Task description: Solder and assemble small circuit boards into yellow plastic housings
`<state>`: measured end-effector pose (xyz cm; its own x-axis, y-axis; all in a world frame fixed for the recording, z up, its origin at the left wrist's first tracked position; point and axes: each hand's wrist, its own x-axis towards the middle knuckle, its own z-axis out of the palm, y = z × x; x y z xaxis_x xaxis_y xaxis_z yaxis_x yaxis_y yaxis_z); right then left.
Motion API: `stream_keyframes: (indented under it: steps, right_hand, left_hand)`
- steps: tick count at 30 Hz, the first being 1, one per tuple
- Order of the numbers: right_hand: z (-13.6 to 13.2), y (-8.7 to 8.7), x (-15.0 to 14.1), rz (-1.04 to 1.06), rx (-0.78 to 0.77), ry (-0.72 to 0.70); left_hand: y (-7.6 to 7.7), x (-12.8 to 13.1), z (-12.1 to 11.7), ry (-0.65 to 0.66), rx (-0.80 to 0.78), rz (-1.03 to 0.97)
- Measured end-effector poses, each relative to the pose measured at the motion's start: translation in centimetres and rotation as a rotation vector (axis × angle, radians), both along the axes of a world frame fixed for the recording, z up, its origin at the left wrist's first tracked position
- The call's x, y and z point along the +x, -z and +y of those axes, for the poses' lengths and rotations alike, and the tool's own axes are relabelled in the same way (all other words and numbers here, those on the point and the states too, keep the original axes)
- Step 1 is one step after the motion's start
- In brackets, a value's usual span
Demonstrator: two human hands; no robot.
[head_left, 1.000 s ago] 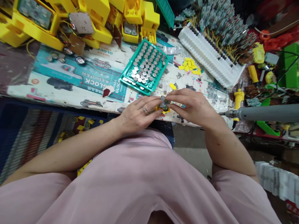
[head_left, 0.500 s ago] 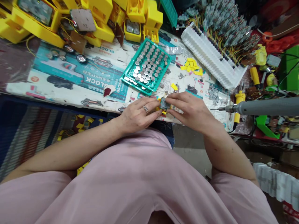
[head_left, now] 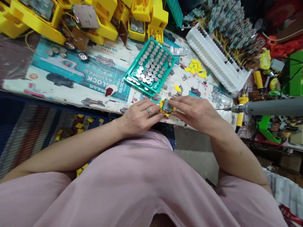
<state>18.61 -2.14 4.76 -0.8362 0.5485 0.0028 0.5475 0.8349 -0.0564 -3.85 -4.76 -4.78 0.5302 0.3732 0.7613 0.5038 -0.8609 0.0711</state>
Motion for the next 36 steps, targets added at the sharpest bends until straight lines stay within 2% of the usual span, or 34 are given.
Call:
stream_keyframes:
  steps: [4, 10, 20, 25, 31, 36]
  right_hand:
    - [0.00, -0.06, -0.09, -0.024, -0.028, 0.032]
    - [-0.29, -0.24, -0.63, -0.073, 0.030, 0.082]
    - [0.02, -0.38, 0.07, 0.017, 0.041, -0.027]
    - [-0.14, -0.58, 0.17, -0.012, 0.043, -0.018]
    - [-0.05, -0.70, 0.09, 0.021, 0.053, 0.042]
    - [-0.83, -0.12, -0.62, 0.106, 0.049, 0.110]
  left_hand:
    - [-0.19, 0.00, 0.01, -0.013, 0.007, 0.014]
    - [-0.29, -0.03, -0.05, -0.017, 0.007, 0.017]
    - [-0.39, 0.05, -0.10, -0.017, -0.024, 0.022]
    - [-0.18, 0.10, -0.13, -0.031, -0.053, 0.049]
    - [-0.11, 0.10, -0.19, -0.047, -0.057, 0.060]
    - [-0.34, 0.10, -0.12, -0.061, -0.035, 0.069]
